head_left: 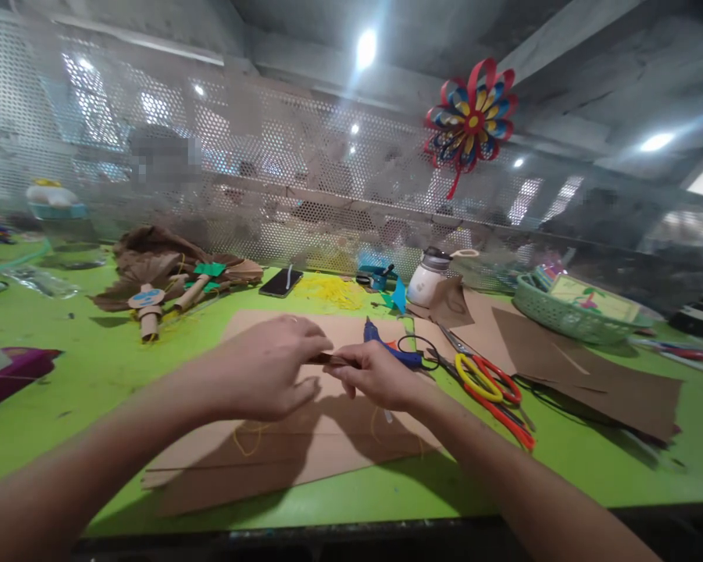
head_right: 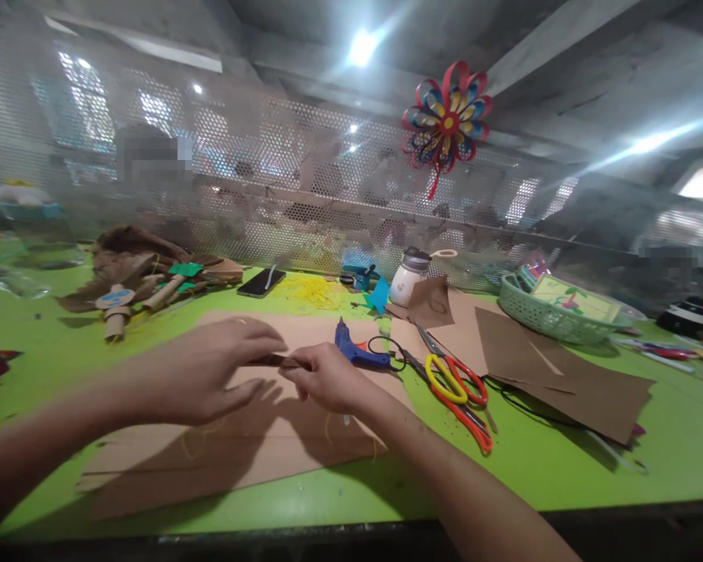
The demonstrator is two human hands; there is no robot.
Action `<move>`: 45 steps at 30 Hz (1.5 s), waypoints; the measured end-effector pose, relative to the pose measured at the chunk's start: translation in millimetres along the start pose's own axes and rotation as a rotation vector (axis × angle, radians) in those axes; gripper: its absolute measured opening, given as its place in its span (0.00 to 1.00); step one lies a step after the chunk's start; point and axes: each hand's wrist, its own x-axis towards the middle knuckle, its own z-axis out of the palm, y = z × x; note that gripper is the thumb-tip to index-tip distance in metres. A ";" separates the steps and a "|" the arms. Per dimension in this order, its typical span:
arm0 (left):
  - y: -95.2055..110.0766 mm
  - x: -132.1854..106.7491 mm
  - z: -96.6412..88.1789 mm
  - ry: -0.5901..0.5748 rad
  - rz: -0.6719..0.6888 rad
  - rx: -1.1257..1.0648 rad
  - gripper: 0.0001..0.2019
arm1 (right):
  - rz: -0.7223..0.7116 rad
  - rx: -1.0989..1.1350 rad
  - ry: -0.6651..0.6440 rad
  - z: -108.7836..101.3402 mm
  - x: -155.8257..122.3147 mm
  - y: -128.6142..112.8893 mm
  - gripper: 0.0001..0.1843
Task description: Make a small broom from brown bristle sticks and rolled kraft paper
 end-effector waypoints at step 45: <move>19.0 13.0 84.3 0.018 -0.059 -0.286 0.15 | 0.035 -0.735 0.238 -38.3 -20.4 74.5 0.14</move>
